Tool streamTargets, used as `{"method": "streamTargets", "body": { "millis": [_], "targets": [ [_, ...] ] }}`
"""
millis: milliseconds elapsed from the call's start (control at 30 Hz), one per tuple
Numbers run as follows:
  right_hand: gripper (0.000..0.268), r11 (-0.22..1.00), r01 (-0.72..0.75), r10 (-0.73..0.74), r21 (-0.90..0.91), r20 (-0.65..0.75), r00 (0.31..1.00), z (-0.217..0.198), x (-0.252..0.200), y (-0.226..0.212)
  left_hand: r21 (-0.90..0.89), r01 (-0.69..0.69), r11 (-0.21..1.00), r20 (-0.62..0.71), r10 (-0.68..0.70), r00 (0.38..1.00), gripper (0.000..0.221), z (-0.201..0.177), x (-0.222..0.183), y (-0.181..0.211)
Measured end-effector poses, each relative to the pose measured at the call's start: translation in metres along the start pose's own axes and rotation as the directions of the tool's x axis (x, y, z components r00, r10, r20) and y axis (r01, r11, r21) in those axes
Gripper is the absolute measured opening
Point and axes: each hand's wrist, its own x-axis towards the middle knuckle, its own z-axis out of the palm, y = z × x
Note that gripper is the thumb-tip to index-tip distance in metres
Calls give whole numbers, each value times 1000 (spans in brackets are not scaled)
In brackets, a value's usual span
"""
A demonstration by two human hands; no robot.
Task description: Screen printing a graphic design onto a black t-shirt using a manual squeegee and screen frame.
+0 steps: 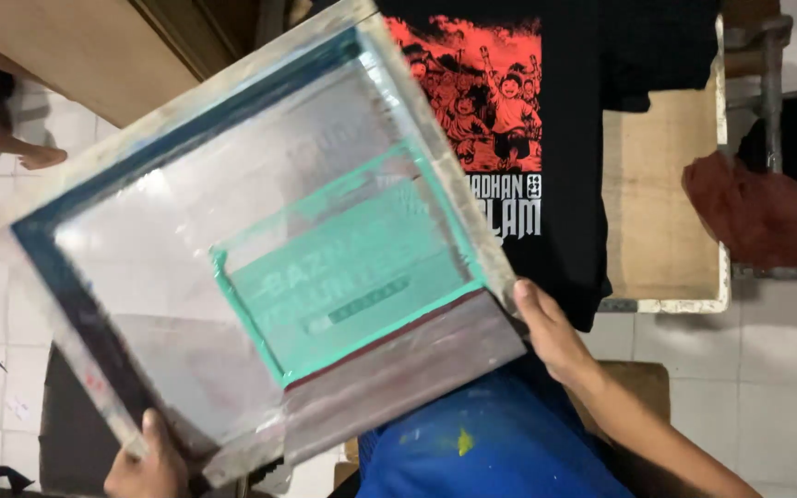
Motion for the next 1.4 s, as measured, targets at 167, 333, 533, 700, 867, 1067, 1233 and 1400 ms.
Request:
{"method": "streamTargets", "body": {
  "millis": [167, 333, 533, 700, 867, 1067, 1233, 1400],
  "targets": [
    [72, 982, -154, 184, 110, -363, 914, -33, 2, 35, -97, -129, 987, 71, 136, 988, 53, 47, 22, 138],
    [63, 968, -176, 239, 180, -441, 865, -40, -14, -13, -141, -169, 976, 196, 194, 961, 50, 102, 30, 196],
    [70, 951, -274, 186, -145, -439, 879, -66, -7, 8, -143, -123, 982, 301, 162, 940, 72, 121, 23, 249],
    [75, 954, -242, 153, -178, -406, 901, -69, -1, 23, -119, -197, 973, 311, 225, 924, 62, 129, 30, 244],
    [79, 949, -284, 196, -141, -440, 876, -62, 6, 9, -133, -178, 975, 312, 212, 926, 65, 127, 30, 256],
    [72, 970, -220, 153, -103, -442, 884, -62, 2, 23, -191, -183, 964, 324, 238, 916, 42, 130, 31, 245],
    [70, 964, -237, 163, -122, -435, 886, -63, -1, 33, -200, -224, 954, 304, 278, 911, 42, 131, 32, 244],
    [72, 962, -241, 173, -126, -404, 898, -67, -1, 43, -134, -220, 966, 293, 251, 923, 46, 135, 37, 240]
  ]
}}
